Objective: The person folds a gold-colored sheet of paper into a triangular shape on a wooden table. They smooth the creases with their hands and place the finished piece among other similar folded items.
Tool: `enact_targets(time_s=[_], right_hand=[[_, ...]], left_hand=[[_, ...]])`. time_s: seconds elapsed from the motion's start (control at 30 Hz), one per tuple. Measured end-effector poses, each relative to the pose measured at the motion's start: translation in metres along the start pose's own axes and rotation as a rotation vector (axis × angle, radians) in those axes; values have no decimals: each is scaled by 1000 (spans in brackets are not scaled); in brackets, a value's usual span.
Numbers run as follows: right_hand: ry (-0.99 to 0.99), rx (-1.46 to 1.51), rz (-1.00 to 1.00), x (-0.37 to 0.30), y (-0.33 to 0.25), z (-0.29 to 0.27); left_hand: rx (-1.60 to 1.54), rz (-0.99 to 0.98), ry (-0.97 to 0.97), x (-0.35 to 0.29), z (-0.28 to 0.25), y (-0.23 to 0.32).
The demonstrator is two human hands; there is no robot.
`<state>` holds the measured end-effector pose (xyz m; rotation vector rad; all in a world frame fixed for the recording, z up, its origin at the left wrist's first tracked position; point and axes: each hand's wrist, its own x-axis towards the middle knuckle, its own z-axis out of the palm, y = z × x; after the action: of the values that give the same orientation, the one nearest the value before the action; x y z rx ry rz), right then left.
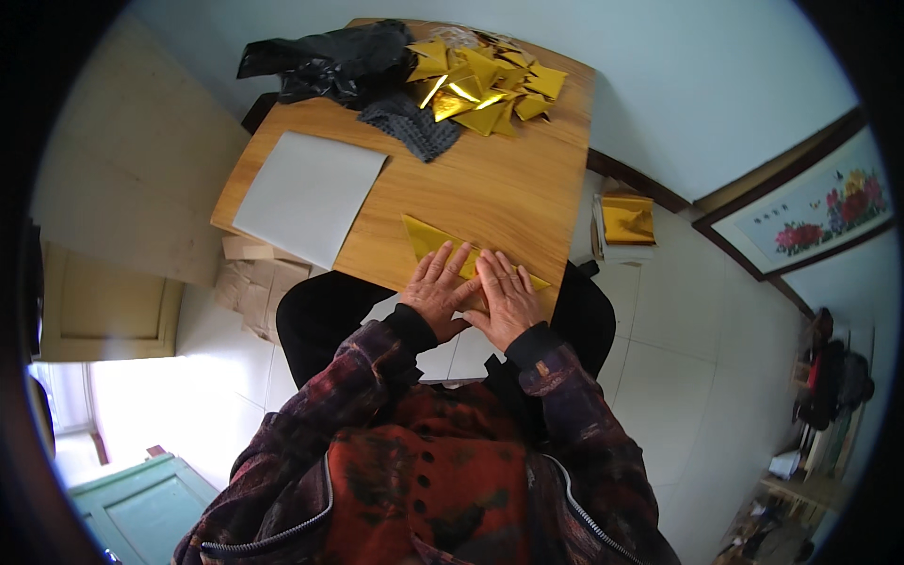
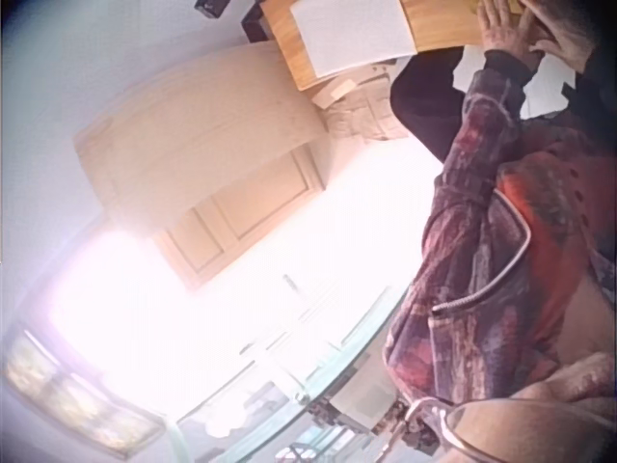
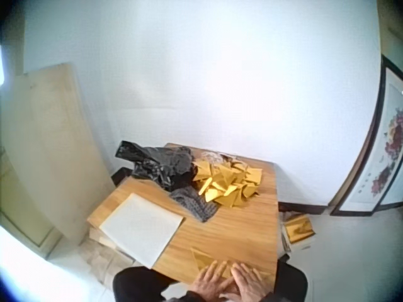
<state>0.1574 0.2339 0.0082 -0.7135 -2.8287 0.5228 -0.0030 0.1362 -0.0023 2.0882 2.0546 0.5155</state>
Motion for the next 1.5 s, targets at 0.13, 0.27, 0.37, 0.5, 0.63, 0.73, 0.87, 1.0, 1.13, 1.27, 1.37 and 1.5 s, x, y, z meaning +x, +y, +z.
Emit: enact_targets(time_s=[0.13,0.27,0.37,0.5,0.63,0.73,0.87,1.0,1.13,1.27,1.37,1.5], right_hand=[[30,-64,-45,-1,2,3],[-15,-78,-44,-1,0,0],[-27,-65,-32,0,-3,-2],[-33,-89,-32,-1,-3,0],[-14,-105,-50,-1,-2,2],[-12,-107,-52,-1,-1,1],[0,-95,-52,-2,-2,1],[29,-108,-64,-2,0,5],[29,-123,-37,-3,1,8],[13,-145,-27,-2,1,9],[45,-161,-11,-1,-5,7],[30,-181,117,-5,-30,6]], left_hand=[[-86,-2,-4,1,-4,-7],[-617,-83,-42,11,-15,-30],[-315,-164,29,25,-10,-17],[-38,-172,-16,21,-3,-15],[84,-224,29,13,-7,-41],[132,-261,21,13,-16,-62],[109,-398,20,18,-28,-68],[59,-543,53,21,-36,-58],[261,-176,138,13,-22,-16],[39,-265,-28,7,-5,7],[61,-228,-65,6,-2,1],[137,-113,-89,16,-11,-20]])
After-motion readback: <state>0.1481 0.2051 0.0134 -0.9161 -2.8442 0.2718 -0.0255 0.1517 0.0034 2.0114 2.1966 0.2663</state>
